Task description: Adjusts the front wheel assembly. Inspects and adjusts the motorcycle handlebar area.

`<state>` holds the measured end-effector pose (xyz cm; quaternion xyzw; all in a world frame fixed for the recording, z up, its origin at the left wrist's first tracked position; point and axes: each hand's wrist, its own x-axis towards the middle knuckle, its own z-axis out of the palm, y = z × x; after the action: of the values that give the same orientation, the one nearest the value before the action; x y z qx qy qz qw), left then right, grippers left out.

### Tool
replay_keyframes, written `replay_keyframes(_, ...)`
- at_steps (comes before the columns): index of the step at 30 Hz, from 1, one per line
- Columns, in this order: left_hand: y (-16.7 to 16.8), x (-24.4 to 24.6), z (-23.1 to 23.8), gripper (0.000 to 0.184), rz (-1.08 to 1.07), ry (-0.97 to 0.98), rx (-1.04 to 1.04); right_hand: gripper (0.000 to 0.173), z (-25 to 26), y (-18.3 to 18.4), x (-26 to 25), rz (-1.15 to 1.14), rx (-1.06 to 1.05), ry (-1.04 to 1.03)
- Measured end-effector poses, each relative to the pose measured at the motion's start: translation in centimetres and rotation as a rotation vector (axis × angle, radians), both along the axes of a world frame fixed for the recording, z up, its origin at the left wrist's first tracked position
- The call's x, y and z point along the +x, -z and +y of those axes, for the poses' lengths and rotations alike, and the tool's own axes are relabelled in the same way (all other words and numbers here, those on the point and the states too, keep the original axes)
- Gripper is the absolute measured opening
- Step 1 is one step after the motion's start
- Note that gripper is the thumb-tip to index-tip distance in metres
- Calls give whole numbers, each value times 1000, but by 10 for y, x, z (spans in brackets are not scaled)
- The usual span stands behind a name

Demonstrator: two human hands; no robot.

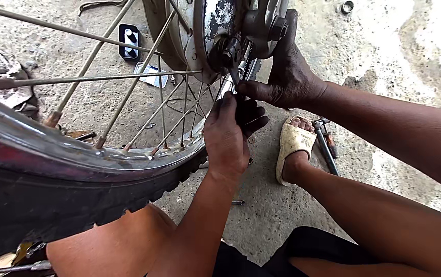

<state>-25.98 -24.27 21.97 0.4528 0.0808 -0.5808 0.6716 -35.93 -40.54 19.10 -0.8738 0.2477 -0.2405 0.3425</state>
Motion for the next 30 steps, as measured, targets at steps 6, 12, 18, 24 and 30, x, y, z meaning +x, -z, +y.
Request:
replay_keyframes(6,10,-6,6,22,-819,4,-86,114,1,0,0,-12,-7,-10)
replay_keyframes(12,2,-4,-3,22,-168,-33,21,121,-1,1,0,0,-19,-2)
replay_keyframes(18,9,-7,4,29,-530,-59,-104,121,0,1,-1,-4,-18,-11)
replay_keyframes(24,-3,0,-8,18,-52,-51,44,118,0,2,-1,-15,-26,-13)
replay_keyframes(30,8,-9,1,17,-567,-75,-69,119,1,0,-1,-18,-26,-28)
